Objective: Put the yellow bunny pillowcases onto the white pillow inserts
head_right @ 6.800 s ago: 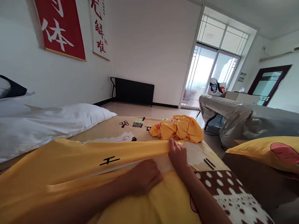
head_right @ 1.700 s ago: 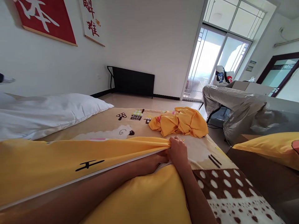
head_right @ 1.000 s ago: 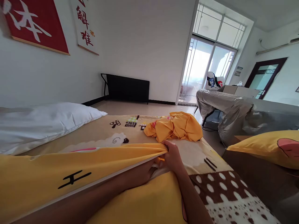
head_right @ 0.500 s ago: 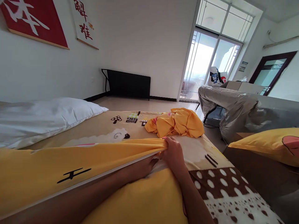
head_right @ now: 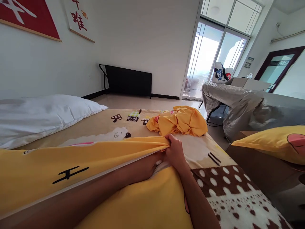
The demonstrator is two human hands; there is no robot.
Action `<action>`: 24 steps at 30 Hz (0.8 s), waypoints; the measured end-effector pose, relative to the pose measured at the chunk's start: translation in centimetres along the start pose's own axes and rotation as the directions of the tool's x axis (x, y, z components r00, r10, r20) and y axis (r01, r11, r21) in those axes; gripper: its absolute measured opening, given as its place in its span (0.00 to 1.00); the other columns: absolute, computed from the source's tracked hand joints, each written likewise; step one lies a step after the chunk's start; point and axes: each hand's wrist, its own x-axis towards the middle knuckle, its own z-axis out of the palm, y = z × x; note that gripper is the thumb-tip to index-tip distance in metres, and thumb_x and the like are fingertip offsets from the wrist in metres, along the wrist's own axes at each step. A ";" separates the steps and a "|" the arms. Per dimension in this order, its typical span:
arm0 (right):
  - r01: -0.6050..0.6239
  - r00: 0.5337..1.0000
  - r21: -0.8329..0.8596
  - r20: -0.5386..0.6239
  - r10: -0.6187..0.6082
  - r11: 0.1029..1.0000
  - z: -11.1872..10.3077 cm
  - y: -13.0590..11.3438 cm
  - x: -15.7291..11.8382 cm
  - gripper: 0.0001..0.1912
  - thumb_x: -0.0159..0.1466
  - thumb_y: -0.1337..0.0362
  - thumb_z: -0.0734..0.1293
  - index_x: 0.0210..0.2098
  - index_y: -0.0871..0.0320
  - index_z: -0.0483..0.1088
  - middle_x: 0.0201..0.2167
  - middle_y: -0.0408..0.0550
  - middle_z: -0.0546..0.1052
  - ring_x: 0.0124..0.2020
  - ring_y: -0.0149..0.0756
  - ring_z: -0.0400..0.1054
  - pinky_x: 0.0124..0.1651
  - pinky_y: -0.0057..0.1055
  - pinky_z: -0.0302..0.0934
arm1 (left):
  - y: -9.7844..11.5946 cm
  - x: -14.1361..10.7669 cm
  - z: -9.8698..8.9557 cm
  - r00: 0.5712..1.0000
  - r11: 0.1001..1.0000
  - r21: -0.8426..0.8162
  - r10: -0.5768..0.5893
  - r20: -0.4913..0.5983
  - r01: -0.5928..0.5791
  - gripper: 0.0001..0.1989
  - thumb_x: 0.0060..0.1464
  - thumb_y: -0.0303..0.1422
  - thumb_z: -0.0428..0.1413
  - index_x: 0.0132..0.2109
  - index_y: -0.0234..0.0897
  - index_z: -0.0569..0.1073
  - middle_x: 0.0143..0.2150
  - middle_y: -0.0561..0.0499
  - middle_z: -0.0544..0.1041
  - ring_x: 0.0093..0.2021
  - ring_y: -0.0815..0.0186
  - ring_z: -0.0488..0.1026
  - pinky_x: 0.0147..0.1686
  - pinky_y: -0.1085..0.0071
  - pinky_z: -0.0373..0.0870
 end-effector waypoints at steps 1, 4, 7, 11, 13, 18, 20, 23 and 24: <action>0.004 1.000 0.010 0.007 -0.004 1.000 0.0 0.1 0.0 0.14 0.43 0.72 0.56 0.29 0.58 0.67 0.25 0.41 0.71 0.28 0.32 0.62 0.30 0.25 0.52 | 0.0 0.0 0.0 1.000 1.000 0.020 0.002 0.014 -0.002 0.17 0.50 0.26 0.50 0.48 0.39 0.70 0.54 0.45 0.70 0.59 0.55 0.62 0.60 0.56 0.57; 0.024 0.999 0.035 0.033 -0.025 0.999 0.0 0.2 0.1 0.14 0.43 0.71 0.56 0.29 0.58 0.67 0.24 0.40 0.71 0.27 0.31 0.61 0.30 0.25 0.52 | -0.1 0.0 0.0 0.999 0.999 0.037 0.016 0.051 -0.018 0.19 0.49 0.25 0.50 0.50 0.39 0.69 0.56 0.45 0.69 0.60 0.55 0.60 0.61 0.55 0.55; 0.047 0.998 0.045 0.050 -0.049 0.998 -0.1 0.1 0.1 0.13 0.44 0.72 0.56 0.28 0.57 0.66 0.24 0.40 0.71 0.28 0.31 0.62 0.31 0.25 0.52 | 0.0 -0.3 0.2 1.000 0.999 0.041 0.015 0.026 -0.016 0.22 0.51 0.26 0.48 0.54 0.39 0.66 0.60 0.45 0.65 0.61 0.56 0.59 0.62 0.56 0.54; 0.065 0.996 0.026 0.061 -0.067 0.998 -0.2 -0.2 0.0 0.12 0.45 0.71 0.57 0.29 0.58 0.66 0.25 0.41 0.72 0.28 0.32 0.62 0.31 0.25 0.53 | 0.2 -0.6 0.2 0.996 0.998 0.043 -0.037 -0.079 0.041 0.19 0.52 0.29 0.48 0.52 0.42 0.67 0.57 0.47 0.67 0.56 0.56 0.65 0.58 0.56 0.60; 0.079 0.995 0.021 0.056 -0.080 0.997 -0.1 -0.2 0.0 0.13 0.45 0.71 0.57 0.30 0.58 0.67 0.25 0.41 0.72 0.29 0.32 0.63 0.33 0.25 0.54 | 0.3 -0.4 0.2 0.994 0.996 0.047 -0.078 -0.081 0.082 0.16 0.53 0.30 0.47 0.49 0.41 0.68 0.55 0.46 0.70 0.53 0.56 0.66 0.56 0.57 0.62; 0.106 0.993 0.067 0.050 -0.110 0.992 0.2 0.1 0.0 0.15 0.47 0.70 0.58 0.33 0.57 0.69 0.28 0.41 0.73 0.33 0.33 0.66 0.36 0.25 0.57 | 0.1 0.6 0.3 0.982 0.978 0.092 -0.183 -0.055 0.187 0.18 0.57 0.33 0.43 0.52 0.39 0.68 0.58 0.43 0.67 0.56 0.52 0.64 0.58 0.53 0.58; 0.121 0.992 0.053 0.034 -0.123 0.991 0.1 0.2 0.1 0.16 0.46 0.71 0.58 0.33 0.58 0.70 0.30 0.43 0.73 0.33 0.33 0.66 0.36 0.26 0.57 | 0.1 0.8 0.4 0.977 0.973 0.097 -0.203 -0.062 0.209 0.19 0.57 0.32 0.42 0.53 0.38 0.68 0.58 0.42 0.67 0.57 0.51 0.63 0.59 0.52 0.56; 0.144 0.990 -0.041 0.011 -0.144 0.989 0.0 0.2 0.2 0.14 0.45 0.70 0.59 0.31 0.58 0.69 0.31 0.45 0.71 0.33 0.34 0.65 0.35 0.26 0.56 | 0.1 0.8 0.5 0.974 0.969 0.101 -0.218 -0.059 0.223 0.20 0.58 0.32 0.41 0.55 0.38 0.66 0.59 0.43 0.66 0.57 0.53 0.63 0.60 0.53 0.55; 0.147 0.989 -0.078 0.010 -0.147 0.986 -0.1 0.2 0.2 0.14 0.44 0.70 0.60 0.31 0.58 0.69 0.32 0.45 0.70 0.33 0.34 0.64 0.35 0.26 0.57 | 0.1 0.8 0.5 0.974 0.969 0.102 -0.221 -0.056 0.226 0.20 0.59 0.32 0.41 0.56 0.38 0.65 0.60 0.44 0.65 0.58 0.54 0.62 0.61 0.54 0.54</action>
